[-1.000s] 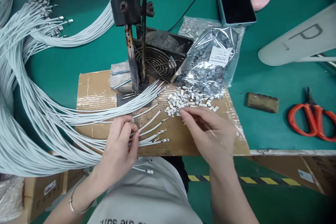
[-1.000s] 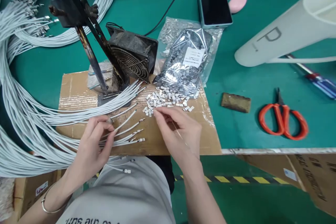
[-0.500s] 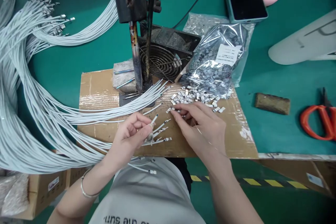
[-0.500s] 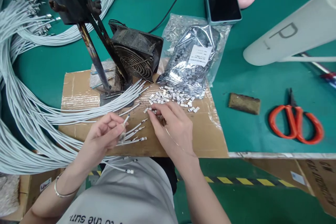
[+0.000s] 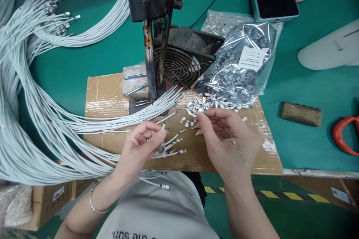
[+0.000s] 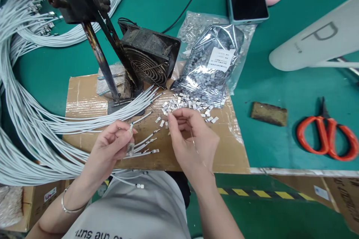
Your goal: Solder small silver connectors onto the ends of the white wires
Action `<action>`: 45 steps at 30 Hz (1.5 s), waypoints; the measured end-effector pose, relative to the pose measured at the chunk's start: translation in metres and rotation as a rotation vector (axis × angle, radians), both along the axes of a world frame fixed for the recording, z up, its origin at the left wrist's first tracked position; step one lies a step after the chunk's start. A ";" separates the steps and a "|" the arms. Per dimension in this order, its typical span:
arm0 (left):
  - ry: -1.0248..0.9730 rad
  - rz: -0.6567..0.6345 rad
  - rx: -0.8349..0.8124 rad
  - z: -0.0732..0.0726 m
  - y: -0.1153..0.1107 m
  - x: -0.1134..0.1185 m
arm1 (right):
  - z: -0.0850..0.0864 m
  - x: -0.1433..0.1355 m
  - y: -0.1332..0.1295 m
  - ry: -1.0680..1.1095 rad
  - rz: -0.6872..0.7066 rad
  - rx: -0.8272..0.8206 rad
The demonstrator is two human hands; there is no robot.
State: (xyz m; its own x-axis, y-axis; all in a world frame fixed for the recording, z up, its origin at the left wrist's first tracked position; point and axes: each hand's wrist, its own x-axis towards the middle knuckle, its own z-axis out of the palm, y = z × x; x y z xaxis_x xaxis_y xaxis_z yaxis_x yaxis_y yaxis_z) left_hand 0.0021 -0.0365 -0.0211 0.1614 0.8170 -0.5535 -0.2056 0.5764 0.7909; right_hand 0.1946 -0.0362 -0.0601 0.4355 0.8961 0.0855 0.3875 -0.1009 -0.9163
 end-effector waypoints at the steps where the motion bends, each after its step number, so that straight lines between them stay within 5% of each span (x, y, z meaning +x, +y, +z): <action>1: 0.013 0.002 0.021 -0.001 -0.001 0.001 | 0.002 -0.001 -0.001 0.044 0.008 -0.003; 17: 0.008 -0.038 0.177 -0.001 -0.007 0.004 | 0.032 -0.015 -0.013 0.428 0.373 -0.011; 30: 0.029 -0.037 0.191 0.006 -0.004 0.007 | 0.038 -0.019 -0.017 0.479 0.346 -0.005; 45: 0.104 -0.135 0.275 0.008 -0.003 -0.005 | 0.029 -0.008 -0.018 0.819 0.468 -0.176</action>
